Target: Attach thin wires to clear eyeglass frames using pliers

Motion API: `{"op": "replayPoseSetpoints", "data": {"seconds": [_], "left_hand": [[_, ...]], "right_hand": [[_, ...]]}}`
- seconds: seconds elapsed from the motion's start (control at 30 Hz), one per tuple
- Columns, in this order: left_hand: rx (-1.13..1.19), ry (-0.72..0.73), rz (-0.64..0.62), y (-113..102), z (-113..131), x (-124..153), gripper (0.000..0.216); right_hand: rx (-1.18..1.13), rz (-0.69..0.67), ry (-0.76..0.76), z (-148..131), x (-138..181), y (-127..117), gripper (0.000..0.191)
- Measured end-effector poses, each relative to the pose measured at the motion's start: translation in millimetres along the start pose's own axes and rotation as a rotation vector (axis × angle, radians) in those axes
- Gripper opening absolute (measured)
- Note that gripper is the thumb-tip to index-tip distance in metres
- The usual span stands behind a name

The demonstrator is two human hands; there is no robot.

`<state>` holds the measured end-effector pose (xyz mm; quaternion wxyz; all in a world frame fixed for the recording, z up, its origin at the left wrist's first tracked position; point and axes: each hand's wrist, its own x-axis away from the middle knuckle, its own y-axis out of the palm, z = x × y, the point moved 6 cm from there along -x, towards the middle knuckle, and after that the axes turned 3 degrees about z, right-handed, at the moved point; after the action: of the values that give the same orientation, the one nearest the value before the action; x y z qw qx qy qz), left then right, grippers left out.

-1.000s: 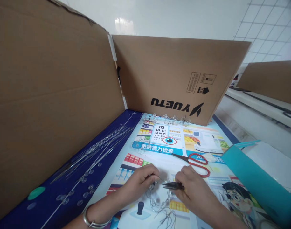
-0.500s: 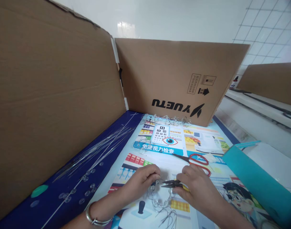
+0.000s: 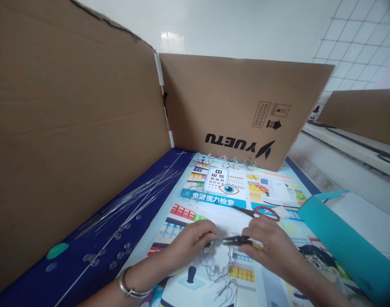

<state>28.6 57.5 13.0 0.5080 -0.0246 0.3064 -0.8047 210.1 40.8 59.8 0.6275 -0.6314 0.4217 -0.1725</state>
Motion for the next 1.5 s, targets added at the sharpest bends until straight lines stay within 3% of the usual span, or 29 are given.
{"op": "replayPoseSetpoints", "data": {"seconds": [0.13, 0.47, 1.0, 1.5], "left_hand": [[0.0, 0.027, -0.01, -1.4, 2.8, 0.4, 0.018], [-0.106, 0.108, -0.074, 0.1, 11.7, 1.6, 0.02], [-0.238, 0.064, -0.058, 6.2, 11.5, 5.2, 0.015], [-0.278, 0.018, -0.039, 6.9, 9.2, 5.1, 0.013]], "right_hand": [[0.051, 0.057, 0.037, 9.2, -0.9, 2.2, 0.02], [0.214, -0.002, 0.003, -17.0, -3.3, 11.1, 0.022], [0.269, -0.011, -0.001, -31.5, -0.2, 13.9, 0.018], [0.237, -0.017, 0.112, -30.9, 3.7, 18.3, 0.017]]}}
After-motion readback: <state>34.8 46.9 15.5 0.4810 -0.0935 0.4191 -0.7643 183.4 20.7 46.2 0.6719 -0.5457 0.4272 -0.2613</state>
